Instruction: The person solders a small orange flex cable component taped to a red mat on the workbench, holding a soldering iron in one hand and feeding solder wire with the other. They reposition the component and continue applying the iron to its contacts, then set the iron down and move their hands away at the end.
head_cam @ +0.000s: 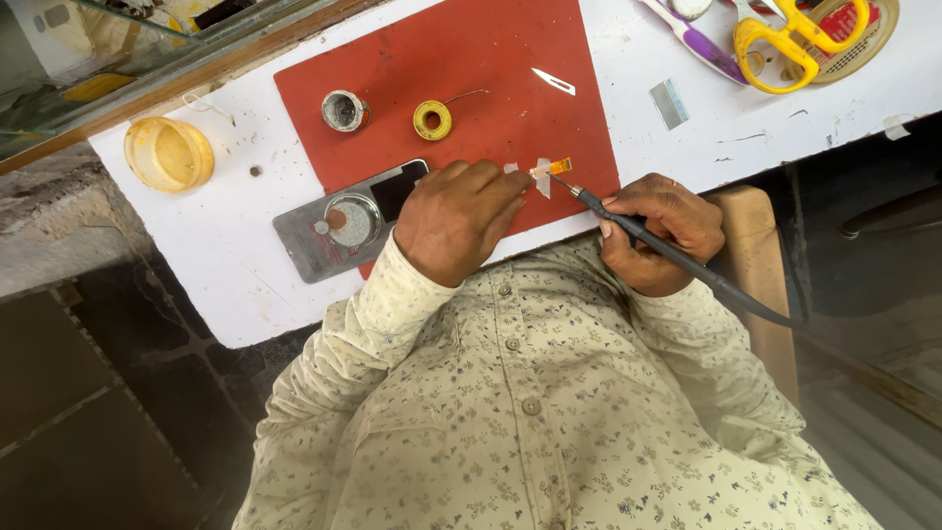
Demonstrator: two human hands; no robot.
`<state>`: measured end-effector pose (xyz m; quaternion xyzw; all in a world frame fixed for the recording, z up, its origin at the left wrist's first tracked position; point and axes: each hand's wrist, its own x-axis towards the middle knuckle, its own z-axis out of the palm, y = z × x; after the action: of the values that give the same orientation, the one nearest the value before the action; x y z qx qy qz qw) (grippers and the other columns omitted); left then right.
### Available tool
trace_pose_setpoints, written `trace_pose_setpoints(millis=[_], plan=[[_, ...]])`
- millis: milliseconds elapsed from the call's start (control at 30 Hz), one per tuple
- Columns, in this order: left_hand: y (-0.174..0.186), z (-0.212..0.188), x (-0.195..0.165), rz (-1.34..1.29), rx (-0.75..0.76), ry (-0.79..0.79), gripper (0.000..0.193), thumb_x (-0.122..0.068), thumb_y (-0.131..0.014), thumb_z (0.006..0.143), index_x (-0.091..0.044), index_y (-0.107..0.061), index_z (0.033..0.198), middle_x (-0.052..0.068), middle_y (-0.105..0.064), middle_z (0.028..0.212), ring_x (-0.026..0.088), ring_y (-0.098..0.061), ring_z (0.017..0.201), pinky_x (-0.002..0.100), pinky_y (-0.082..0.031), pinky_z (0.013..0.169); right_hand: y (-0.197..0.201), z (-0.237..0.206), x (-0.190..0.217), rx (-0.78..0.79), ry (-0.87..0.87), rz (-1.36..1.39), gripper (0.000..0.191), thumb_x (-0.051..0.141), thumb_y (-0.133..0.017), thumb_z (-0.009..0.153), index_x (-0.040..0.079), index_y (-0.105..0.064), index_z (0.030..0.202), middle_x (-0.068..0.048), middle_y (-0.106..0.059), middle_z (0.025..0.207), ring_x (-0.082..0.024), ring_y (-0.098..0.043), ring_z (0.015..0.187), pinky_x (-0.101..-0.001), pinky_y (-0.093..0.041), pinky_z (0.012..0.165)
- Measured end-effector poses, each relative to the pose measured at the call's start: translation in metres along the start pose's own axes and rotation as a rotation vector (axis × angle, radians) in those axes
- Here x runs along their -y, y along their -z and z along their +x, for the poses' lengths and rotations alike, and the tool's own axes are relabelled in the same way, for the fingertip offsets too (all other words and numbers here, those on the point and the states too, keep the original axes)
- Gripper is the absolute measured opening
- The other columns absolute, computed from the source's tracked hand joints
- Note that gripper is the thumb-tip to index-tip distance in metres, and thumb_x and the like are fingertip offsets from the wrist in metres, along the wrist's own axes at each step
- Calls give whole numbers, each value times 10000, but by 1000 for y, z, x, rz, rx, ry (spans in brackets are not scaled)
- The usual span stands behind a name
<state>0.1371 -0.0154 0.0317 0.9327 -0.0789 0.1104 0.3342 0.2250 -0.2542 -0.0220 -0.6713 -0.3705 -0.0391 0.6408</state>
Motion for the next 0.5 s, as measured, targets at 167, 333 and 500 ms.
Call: trace_pose_setpoints(millis=[167,333,500], plan=[[-6,-2,4,55,-29,-18,207,-41,-743,902,-71,-706,1104,48,-592,858,235,-577,762,384,-487,669,2,-3,-1,-5,-33,15,166,-88,-728,847,-89,-661,999,-195,-710,842,-115,-653,645,-156,-478,527],[-10,-5,5,97,-37,-19,213,-29,-723,898,-77,-711,1105,48,-584,825,235,-567,740,388,-475,650,4,-4,-2,-6,-2,42,168,-91,-724,835,-94,-659,991,-184,-708,825,-111,-662,647,-158,-483,530],[-10,-6,5,124,-30,-30,243,-23,-718,881,-71,-711,1118,56,-570,807,238,-564,735,389,-480,653,4,-3,-1,-3,2,37,165,-90,-717,846,-91,-660,1001,-183,-706,835,-136,-682,687,-171,-502,558]])
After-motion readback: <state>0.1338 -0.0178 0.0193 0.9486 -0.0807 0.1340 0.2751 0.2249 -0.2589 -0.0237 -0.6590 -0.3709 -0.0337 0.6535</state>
